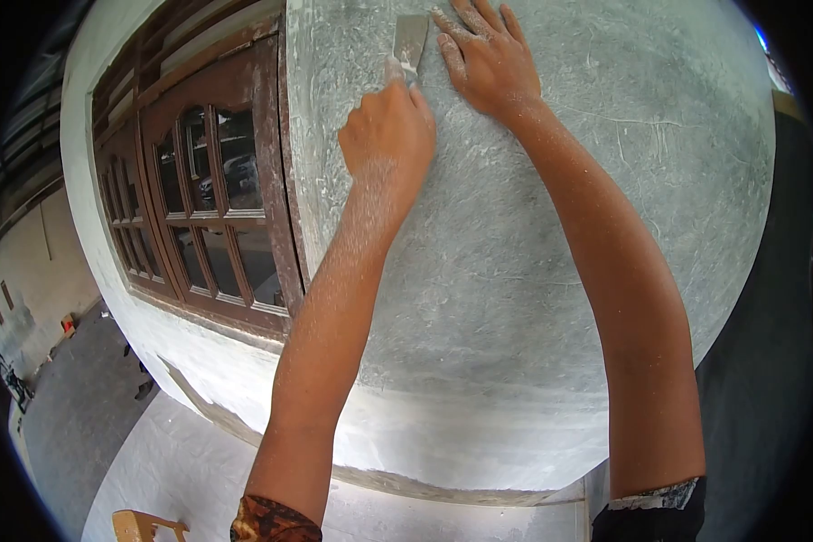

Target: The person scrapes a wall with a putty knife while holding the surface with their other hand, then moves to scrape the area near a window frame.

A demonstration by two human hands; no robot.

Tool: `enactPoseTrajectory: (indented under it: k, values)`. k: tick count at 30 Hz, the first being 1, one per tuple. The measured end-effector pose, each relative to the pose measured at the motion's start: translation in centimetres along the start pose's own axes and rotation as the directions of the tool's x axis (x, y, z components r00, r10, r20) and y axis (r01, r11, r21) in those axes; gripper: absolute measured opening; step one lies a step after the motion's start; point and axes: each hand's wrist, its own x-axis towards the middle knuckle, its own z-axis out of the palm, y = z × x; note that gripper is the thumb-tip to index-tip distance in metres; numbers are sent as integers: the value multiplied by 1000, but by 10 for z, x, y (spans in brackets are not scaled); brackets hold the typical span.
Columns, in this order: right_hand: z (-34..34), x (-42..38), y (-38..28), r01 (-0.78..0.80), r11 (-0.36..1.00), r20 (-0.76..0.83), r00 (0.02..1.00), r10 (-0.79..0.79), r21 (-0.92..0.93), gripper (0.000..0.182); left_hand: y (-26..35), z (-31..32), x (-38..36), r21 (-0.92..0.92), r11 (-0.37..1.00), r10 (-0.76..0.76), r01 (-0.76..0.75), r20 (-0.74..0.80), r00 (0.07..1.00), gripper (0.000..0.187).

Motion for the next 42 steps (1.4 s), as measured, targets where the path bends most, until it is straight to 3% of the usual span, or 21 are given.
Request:
enactPoseTrajectory:
  k: [2, 5, 12, 14, 18, 21, 23, 26, 30, 33, 36, 42]
  values:
    - [-1, 0, -1, -11, 1000, 20, 1000, 10, 9, 51, 3, -2, 22, -69, 997, 21, -26, -68, 997, 47]
    - [-2, 1, -2, -9, 1000, 31, 999, 9, 15, 51, 7, -8, 33, -13, 997, 69, -70, -75, 995, 48]
    - [1, 0, 0, 17, 1000, -3, 1000, -17, -24, 50, -5, 2, 19, -34, 999, 8, -8, -20, 1000, 48]
    - [-3, 1, -2, -6, 1000, 27, 1000, 6, 20, 50, -6, 0, 38, -5, 996, 87, -88, -105, 991, 48]
    - [0, 0, 0, 3, 1000, 17, 1000, -4, 15, 50, -3, -1, 15, -38, 998, 40, -44, -99, 994, 47]
    - [2, 0, 0, 8, 1000, -11, 1000, -8, -7, 50, -4, 2, 7, 1, 1000, 4, -4, -8, 1000, 46]
    - [1, 0, -1, -2, 1000, 20, 1000, 2, -5, 50, -5, 3, 27, -26, 997, 72, -76, -118, 990, 46]
    - [-2, 0, -2, -17, 1000, 35, 999, 16, 22, 51, -2, -4, 40, 24, 994, 112, -110, -108, 988, 47]
    - [1, 0, -1, 6, 1000, 4, 1000, -6, -4, 51, -2, -1, 7, -38, 999, 26, -27, -36, 999, 46]
    - [0, 1, -1, 1, 1000, 13, 1000, -1, -18, 51, -8, -1, 16, 25, 997, 71, -71, -18, 997, 41]
    - [0, 2, -1, -7, 1000, 25, 1000, 7, -14, 51, -9, -5, 39, 1, 988, 151, -152, -106, 983, 46]
    - [0, 0, -3, -2, 1000, 14, 1000, 2, -27, 51, -11, 3, 8, 23, 1000, 12, -11, -30, 999, 47]
